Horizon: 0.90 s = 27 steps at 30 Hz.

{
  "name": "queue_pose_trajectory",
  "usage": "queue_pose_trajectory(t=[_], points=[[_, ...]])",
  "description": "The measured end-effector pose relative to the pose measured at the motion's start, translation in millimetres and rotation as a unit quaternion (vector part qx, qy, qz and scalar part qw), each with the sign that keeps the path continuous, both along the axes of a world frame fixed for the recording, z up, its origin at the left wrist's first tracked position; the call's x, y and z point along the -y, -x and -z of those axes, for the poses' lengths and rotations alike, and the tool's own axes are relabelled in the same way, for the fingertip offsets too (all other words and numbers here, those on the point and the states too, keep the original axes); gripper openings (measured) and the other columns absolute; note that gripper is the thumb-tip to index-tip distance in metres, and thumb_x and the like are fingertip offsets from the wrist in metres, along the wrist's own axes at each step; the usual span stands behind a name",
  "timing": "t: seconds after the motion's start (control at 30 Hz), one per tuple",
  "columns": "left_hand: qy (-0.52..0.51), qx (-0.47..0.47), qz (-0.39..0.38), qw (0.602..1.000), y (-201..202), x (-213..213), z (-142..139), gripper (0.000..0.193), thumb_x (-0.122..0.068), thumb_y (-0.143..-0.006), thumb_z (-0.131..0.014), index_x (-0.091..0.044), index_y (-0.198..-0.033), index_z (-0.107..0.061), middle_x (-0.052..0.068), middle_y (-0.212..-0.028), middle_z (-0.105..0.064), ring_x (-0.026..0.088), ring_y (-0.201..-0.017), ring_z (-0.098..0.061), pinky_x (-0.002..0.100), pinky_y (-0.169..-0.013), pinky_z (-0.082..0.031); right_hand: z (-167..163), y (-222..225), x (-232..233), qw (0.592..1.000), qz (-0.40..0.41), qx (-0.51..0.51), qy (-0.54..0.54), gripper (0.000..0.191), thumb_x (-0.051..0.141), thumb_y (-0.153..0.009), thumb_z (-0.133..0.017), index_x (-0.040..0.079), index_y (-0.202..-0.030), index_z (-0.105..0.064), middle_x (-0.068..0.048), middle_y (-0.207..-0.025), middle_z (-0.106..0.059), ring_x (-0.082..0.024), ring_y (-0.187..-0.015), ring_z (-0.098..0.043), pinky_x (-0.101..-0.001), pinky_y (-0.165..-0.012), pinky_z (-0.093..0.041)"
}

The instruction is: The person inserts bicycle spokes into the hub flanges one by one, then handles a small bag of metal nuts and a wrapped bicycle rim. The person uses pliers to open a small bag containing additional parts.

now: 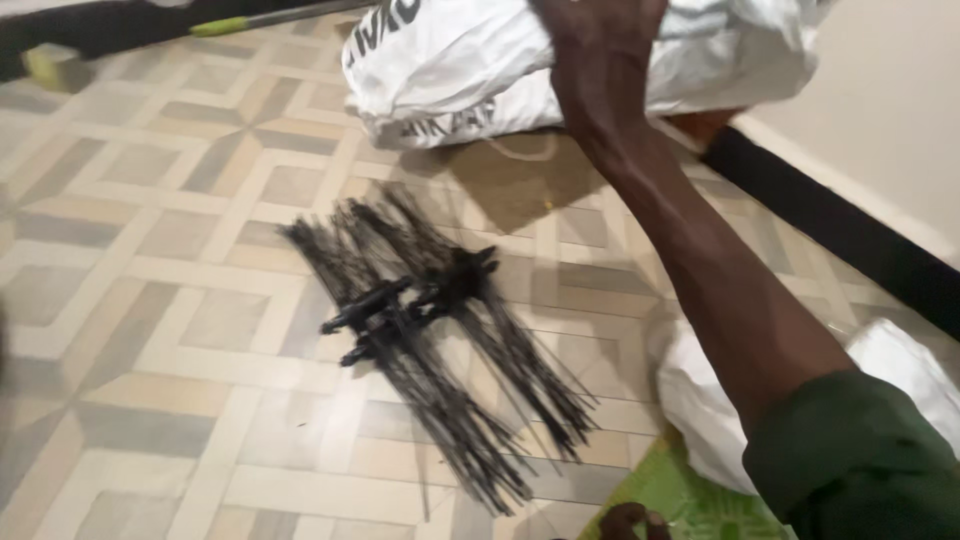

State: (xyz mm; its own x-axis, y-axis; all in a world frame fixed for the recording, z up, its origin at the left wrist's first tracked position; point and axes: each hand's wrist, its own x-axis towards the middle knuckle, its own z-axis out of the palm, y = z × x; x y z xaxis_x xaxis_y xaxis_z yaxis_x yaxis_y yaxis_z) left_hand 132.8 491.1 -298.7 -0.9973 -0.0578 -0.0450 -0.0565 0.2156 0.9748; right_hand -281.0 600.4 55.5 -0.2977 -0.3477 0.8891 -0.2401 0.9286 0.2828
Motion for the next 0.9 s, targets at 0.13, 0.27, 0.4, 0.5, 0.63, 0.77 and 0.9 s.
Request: queue_pose_trajectory(t=[0.13, 0.27, 0.4, 0.5, 0.63, 0.77, 0.9], points=[[-0.028, 0.028, -0.011, 0.999, 32.7, 47.8, -32.4, 0.024, -0.025, -0.093, -0.065, -0.003, -0.103, -0.062, 0.013, -0.088, -0.068, 0.023, -0.074, -0.068, 0.037, -0.071, -0.058, -9.8, 32.6, 97.5, 0.991, -0.05, 0.057, -0.11, 0.004, 0.01, -0.104, -0.066, 0.007, -0.107, -0.067, -0.009, -0.113, -0.064, -0.024, -0.11, -0.062, -0.0453, -0.096, -0.048], [-0.068, 0.039, -0.037, 0.996, 66.1, 88.4, -64.3, 0.024, -0.023, -0.095, -0.063, -0.002, -0.106, -0.061, 0.013, -0.093, -0.067, 0.022, -0.079, -0.066, 0.036, -0.076, -0.056, -2.0, 57.8, 181.4, 0.971, -0.028, -0.027, -0.236, 0.009, 0.013, -0.103, -0.07, 0.008, -0.095, -0.068, -0.008, -0.106, -0.066, -0.023, -0.108, -0.061, -0.0456, -0.097, -0.047], [-0.115, 0.03, -0.084, 0.989, 74.9, 133.8, -98.7, 0.023, -0.02, -0.098, -0.061, -0.001, -0.11, -0.06, 0.013, -0.098, -0.066, 0.021, -0.085, -0.065, 0.036, -0.081, -0.055, 10.0, 75.5, 243.0, 0.958, -0.027, -0.049, -0.28, 0.009, 0.013, -0.098, -0.071, 0.009, -0.091, -0.068, -0.006, -0.102, -0.065, -0.022, -0.104, -0.059, -0.0421, -0.099, -0.046], [-0.15, -0.011, -0.134, 0.979, 104.4, 177.5, -137.5, 0.022, -0.018, -0.1, -0.059, 0.0, -0.112, -0.058, 0.013, -0.102, -0.065, 0.021, -0.089, -0.064, 0.035, -0.085, -0.054, 15.7, 85.3, 277.1, 0.952, -0.018, -0.05, -0.302, 0.013, 0.013, -0.097, -0.071, 0.011, -0.085, -0.066, -0.005, -0.097, -0.064, -0.021, -0.104, -0.06, -0.042, -0.101, -0.047], [-0.169, -0.136, -0.198, 0.956, 145.6, 243.4, -213.8, 0.022, -0.016, -0.102, -0.056, 0.002, -0.116, -0.057, 0.013, -0.108, -0.064, 0.02, -0.095, -0.062, 0.034, -0.089, -0.053, 15.1, 94.2, 306.0, 0.945, -0.022, -0.002, -0.326, 0.015, 0.014, -0.096, -0.071, 0.01, -0.083, -0.066, -0.005, -0.098, -0.064, -0.021, -0.103, -0.059, -0.0427, -0.101, -0.047], [-0.092, -0.371, -0.146, 0.912, 226.3, 315.7, -299.8, 0.023, -0.017, -0.105, -0.06, 0.0, -0.12, -0.056, 0.01, -0.111, -0.059, 0.018, -0.098, -0.062, 0.035, -0.094, -0.055, 21.0, 90.1, 324.9, 0.939, -0.017, 0.026, -0.344, 0.009, 0.015, -0.094, -0.071, 0.011, -0.089, -0.065, -0.005, -0.104, -0.063, -0.021, -0.108, -0.057, -0.0444, -0.105, -0.043], [0.148, -0.494, -0.059, 0.855, 337.9, 310.7, -382.0, 0.029, -0.032, -0.108, -0.068, -0.004, -0.115, -0.062, 0.011, -0.098, -0.06, 0.02, -0.094, -0.054, 0.04, -0.086, -0.048, 30.5, 82.1, 343.1, 0.926, -0.006, 0.052, -0.374, 0.008, 0.015, -0.093, -0.071, 0.011, -0.095, -0.064, -0.004, -0.111, -0.062, -0.021, -0.114, -0.055, -0.0461, -0.108, -0.039]])
